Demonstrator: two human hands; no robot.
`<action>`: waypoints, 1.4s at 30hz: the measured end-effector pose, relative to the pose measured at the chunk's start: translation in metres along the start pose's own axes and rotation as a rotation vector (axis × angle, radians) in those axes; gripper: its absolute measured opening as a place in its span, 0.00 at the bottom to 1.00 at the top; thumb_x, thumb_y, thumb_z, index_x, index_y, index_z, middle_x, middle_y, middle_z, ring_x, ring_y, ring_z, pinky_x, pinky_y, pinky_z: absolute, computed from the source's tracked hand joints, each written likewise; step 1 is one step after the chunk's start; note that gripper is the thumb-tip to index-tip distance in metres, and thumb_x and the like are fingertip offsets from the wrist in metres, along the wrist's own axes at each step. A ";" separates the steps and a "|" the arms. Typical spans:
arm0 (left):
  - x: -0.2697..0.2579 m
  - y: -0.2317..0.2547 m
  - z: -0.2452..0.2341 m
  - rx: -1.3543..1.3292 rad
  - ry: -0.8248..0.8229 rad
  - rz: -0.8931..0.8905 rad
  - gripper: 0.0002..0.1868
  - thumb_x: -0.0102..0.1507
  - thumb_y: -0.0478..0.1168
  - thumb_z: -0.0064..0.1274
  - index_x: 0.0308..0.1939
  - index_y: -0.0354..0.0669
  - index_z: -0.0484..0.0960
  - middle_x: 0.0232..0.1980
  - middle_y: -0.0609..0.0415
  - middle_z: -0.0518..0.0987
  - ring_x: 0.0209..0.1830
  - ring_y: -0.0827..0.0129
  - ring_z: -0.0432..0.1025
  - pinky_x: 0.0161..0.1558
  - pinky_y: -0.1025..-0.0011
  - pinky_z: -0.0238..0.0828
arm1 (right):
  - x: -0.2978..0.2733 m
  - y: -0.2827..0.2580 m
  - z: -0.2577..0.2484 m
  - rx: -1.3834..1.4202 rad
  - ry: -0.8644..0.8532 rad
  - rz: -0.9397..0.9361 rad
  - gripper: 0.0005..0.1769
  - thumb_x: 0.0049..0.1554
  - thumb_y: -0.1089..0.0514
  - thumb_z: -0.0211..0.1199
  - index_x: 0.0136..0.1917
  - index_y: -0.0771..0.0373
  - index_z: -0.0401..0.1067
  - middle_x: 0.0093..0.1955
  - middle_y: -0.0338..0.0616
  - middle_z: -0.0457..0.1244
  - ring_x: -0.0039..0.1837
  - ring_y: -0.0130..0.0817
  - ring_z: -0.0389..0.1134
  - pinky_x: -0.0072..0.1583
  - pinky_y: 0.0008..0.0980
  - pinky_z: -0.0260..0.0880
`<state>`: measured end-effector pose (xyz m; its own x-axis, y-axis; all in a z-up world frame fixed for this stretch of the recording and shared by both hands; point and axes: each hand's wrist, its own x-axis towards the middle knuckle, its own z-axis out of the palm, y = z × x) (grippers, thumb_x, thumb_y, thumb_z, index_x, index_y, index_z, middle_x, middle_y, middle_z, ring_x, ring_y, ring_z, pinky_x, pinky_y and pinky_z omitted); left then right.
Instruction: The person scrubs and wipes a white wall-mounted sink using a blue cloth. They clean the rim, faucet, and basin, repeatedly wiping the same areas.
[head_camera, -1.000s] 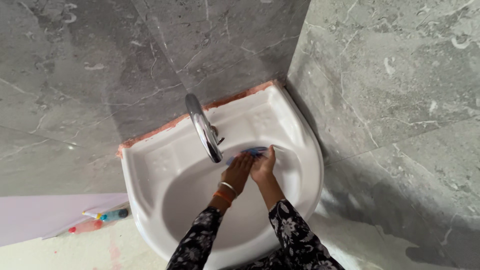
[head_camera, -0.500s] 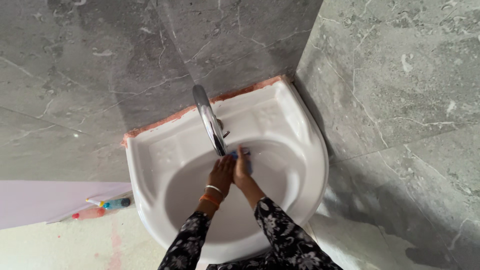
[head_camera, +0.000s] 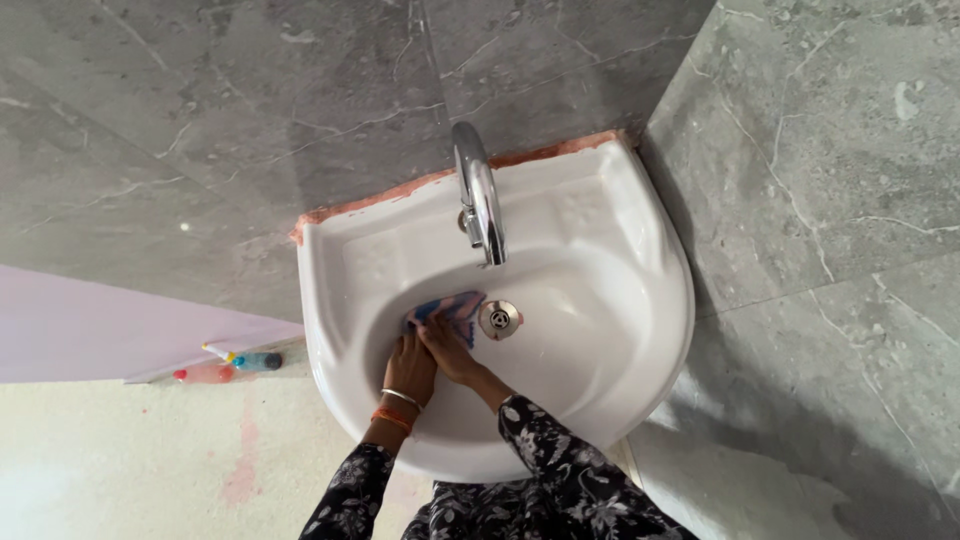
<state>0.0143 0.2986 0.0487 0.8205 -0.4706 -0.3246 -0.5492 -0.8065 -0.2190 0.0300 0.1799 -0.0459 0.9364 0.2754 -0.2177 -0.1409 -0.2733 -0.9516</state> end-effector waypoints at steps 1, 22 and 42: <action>-0.003 0.004 -0.002 -0.020 -0.006 -0.020 0.32 0.65 0.41 0.51 0.70 0.27 0.68 0.73 0.34 0.66 0.72 0.46 0.61 0.72 0.58 0.57 | -0.003 0.004 -0.003 0.038 -0.051 -0.042 0.43 0.66 0.32 0.34 0.81 0.66 0.48 0.83 0.60 0.46 0.84 0.52 0.43 0.79 0.43 0.41; 0.043 0.191 0.063 -0.675 -0.160 0.494 0.31 0.70 0.52 0.35 0.66 0.28 0.70 0.66 0.22 0.67 0.70 0.26 0.54 0.71 0.43 0.45 | -0.143 -0.018 -0.170 -0.830 -0.533 0.494 0.29 0.68 0.40 0.39 0.55 0.58 0.78 0.57 0.53 0.71 0.59 0.45 0.72 0.68 0.44 0.64; 0.005 0.087 0.017 -0.130 -0.692 -0.128 0.38 0.67 0.52 0.43 0.79 0.45 0.54 0.82 0.46 0.50 0.83 0.53 0.42 0.78 0.55 0.36 | -0.065 0.027 -0.060 -0.467 -0.616 -0.061 0.37 0.68 0.40 0.34 0.82 0.61 0.44 0.86 0.57 0.37 0.85 0.51 0.36 0.80 0.49 0.40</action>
<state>-0.0321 0.2316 0.0125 0.5646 -0.0689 -0.8225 -0.3968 -0.8965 -0.1972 -0.0158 0.0991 -0.0444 0.5708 0.7282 -0.3792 0.1839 -0.5636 -0.8054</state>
